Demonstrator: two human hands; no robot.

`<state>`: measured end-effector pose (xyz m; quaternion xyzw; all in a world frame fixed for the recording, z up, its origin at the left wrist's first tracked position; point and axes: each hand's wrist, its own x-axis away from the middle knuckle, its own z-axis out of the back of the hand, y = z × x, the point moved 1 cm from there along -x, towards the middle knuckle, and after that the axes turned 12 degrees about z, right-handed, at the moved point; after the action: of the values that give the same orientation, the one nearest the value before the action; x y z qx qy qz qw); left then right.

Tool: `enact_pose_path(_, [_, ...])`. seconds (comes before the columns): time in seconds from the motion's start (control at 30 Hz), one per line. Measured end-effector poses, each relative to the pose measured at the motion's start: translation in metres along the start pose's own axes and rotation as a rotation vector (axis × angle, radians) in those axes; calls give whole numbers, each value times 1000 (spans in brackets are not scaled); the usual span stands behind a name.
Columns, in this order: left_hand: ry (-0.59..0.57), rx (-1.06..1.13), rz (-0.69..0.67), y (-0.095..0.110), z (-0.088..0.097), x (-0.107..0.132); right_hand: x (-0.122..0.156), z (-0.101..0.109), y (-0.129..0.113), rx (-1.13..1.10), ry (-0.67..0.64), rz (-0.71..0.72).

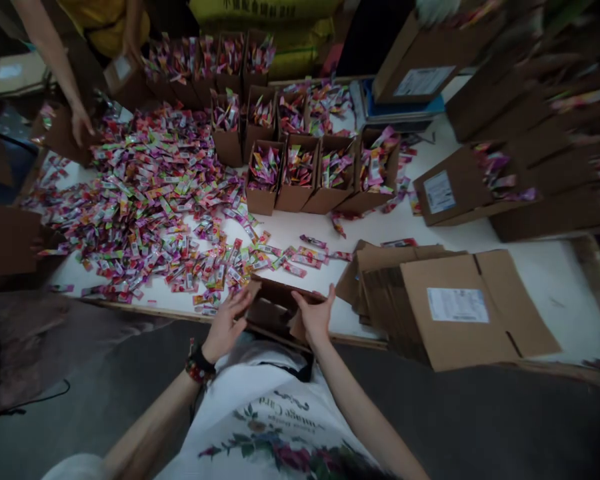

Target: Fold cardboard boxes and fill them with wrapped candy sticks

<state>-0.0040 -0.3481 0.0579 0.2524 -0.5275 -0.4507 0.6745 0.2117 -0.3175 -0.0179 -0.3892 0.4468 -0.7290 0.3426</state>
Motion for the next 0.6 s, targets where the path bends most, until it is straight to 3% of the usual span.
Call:
enact_pose_path(0.07, [-86, -208, 6, 2, 7, -5, -21, -3, 0, -133, -72, -75])
enact_pose_path(0.13, [-106, -357, -34, 5, 9, -15, -35, -2, -1, -265, -241, -182])
enact_pose_path(0.2, [-57, -408, -66, 4, 4, -29, -42, 2, -1, -337, -463, -281])
enact_pose_path(0.27, [45, -373, -36, -3, -6, -42, -46, 7, 1, -304, -577, -256])
enact_pose_path(0.37, [195, -257, -24, -16, -23, -51, -52, 15, -1, -96, -490, -23])
enact_pose_path(0.43, [263, -227, -62, -20, -29, -50, -58, 20, -12, -14, -525, 137])
enact_pose_path(0.53, [303, -409, -114, -13, -30, -45, -62, 30, -38, 45, -812, 414])
enact_pose_path(0.6, [250, -647, -171, -1, -30, -44, -57, 37, -51, 219, -1065, 644])
